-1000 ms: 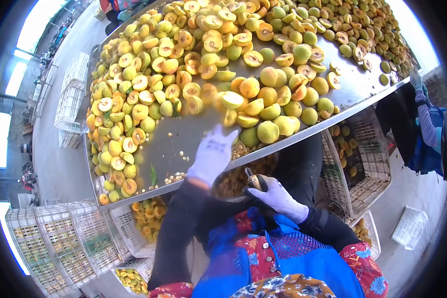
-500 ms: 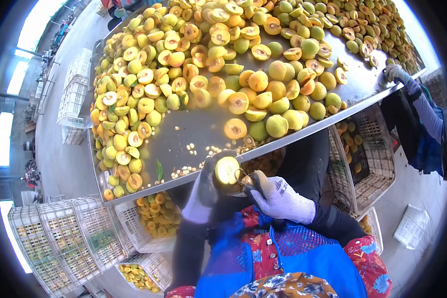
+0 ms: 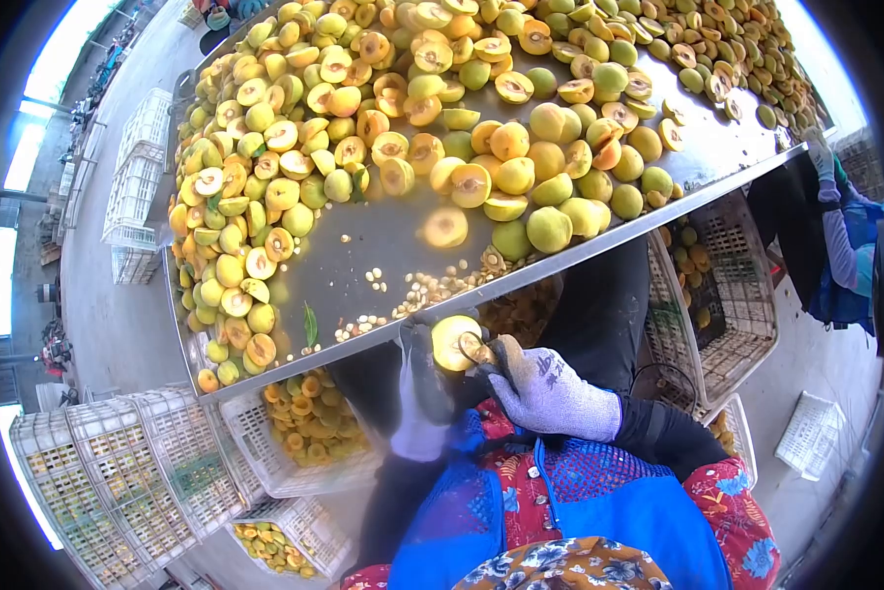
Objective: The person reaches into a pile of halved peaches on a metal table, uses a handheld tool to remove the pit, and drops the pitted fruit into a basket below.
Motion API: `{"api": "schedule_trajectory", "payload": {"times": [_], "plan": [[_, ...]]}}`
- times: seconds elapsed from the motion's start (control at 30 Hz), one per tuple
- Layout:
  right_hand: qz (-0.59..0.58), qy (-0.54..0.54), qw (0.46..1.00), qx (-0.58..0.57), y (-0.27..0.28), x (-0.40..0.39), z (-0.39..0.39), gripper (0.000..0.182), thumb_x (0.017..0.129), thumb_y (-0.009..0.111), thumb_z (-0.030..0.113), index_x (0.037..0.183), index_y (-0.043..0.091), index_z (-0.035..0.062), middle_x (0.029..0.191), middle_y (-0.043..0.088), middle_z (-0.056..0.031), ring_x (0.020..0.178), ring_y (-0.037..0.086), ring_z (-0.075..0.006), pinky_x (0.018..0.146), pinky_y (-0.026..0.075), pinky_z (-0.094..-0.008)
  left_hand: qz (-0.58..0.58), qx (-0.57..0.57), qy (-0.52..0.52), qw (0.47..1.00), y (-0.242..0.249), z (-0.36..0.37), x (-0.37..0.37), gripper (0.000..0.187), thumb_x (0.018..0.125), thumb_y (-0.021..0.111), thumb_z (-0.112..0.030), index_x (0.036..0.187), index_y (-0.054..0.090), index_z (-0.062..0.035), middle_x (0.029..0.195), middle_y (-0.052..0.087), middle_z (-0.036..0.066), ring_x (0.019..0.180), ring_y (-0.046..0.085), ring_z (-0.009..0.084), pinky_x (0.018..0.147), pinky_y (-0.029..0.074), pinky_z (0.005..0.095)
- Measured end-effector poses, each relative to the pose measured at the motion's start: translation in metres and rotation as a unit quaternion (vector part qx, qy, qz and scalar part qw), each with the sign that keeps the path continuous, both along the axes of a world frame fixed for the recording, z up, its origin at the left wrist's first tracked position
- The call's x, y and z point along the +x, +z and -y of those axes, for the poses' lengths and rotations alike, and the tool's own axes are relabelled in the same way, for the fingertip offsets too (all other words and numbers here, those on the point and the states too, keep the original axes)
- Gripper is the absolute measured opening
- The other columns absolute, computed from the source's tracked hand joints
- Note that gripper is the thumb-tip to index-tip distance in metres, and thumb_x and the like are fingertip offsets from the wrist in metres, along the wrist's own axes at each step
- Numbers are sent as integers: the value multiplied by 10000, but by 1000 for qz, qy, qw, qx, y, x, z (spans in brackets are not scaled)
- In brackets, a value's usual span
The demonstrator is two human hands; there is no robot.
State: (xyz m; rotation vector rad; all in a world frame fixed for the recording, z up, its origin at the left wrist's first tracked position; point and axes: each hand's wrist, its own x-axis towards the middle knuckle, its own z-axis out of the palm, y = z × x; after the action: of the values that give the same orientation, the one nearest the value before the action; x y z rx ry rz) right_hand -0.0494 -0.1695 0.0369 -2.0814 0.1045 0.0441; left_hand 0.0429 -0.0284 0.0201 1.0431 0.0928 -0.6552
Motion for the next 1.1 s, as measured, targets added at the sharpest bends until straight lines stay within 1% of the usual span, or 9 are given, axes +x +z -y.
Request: {"api": "schedule_trajectory", "payload": {"times": [0.4, 0.47, 0.5, 0.6, 0.77, 0.87, 0.93, 1.07, 1.1], "plan": [[-72, -32, 986, 145, -14, -2, -7, 281, 974, 511, 225, 1108, 545, -20, 910, 635, -301, 885, 629, -456, 739, 485, -513, 201, 272, 62, 939, -9, 13, -22, 239, 1052, 454, -213, 1136, 552, -11, 1022, 629, 113, 902, 633, 199, 786, 525, 316], [-167, -40, 936, 308, -43, -3, -3, 275, 994, 491, 193, 1144, 588, -15, 910, 674, -157, 808, 637, -202, 710, 504, -346, 394, 352, 70, 846, -4, 15, -19, 211, 1001, 499, -119, 1163, 537, 9, 1032, 616, 179, 948, 622, 273, 858, 497, 369], [-184, -63, 906, 377, -35, 0, -3, 282, 1006, 470, 183, 1180, 590, -3, 885, 664, -69, 778, 580, -106, 677, 492, -289, 352, 310, 56, 881, -6, 15, -16, 241, 961, 539, -84, 1183, 535, 8, 1043, 611, 215, 1008, 614, 344, 914, 478, 406], [-254, -56, 847, 463, -22, 11, 8, 298, 1026, 448, 186, 1204, 594, -3, 988, 640, -54, 882, 608, -112, 718, 498, -266, 324, 285, 3, 902, -20, 8, -17, 454, 955, 566, -105, 1349, 379, 19, 1206, 542, 202, 1148, 547, 289, 984, 440, 371], [-157, -3, 915, 371, -88, 0, 11, 454, 1028, 510, 237, 1392, 438, -26, 1295, 552, -135, 1169, 550, -196, 1007, 436, -313, 310, 323, 31, 894, -80, 2, -33, 738, 951, 577, -137, 1489, 118, 76, 1449, 372, 260, 1405, 333, 328, 1154, 275, 379], [-143, -89, 959, 227, -83, 3, 1, 416, 1042, 474, 228, 1362, 478, -38, 1308, 570, -144, 1188, 547, -205, 1024, 421, -328, 342, 367, 60, 863, -51, -3, -33, 686, 943, 577, -146, 1470, 203, 86, 1427, 395, 292, 1416, 316, 374, 1162, 267, 399], [-20, -103, 980, 171, -77, 7, -3, 370, 1028, 461, 209, 1282, 534, -50, 1240, 617, -188, 1164, 576, -225, 1029, 417, -344, 424, 425, 115, 791, -25, -16, -20, 504, 910, 593, -139, 1348, 429, 48, 1272, 502, 277, 1222, 476, 418, 1063, 369, 447], [-20, -91, 990, 108, 5, 17, -9, 333, 1012, 475, 199, 1216, 545, -56, 970, 699, -177, 894, 687, -297, 767, 523, -402, 391, 464, 83, 791, 8, -41, 5, 399, 887, 669, -154, 1227, 548, 15, 1122, 615, 206, 1082, 582, 334, 940, 474, 398], [34, -69, 997, 30, 10, 16, -7, 332, 996, 498, 199, 1209, 530, -54, 877, 685, -188, 801, 680, -335, 690, 512, -424, 303, 361, 103, 876, 12, -39, 6, 407, 896, 674, -156, 1242, 546, 16, 1115, 628, 170, 1062, 601, 281, 916, 494, 367]]}}
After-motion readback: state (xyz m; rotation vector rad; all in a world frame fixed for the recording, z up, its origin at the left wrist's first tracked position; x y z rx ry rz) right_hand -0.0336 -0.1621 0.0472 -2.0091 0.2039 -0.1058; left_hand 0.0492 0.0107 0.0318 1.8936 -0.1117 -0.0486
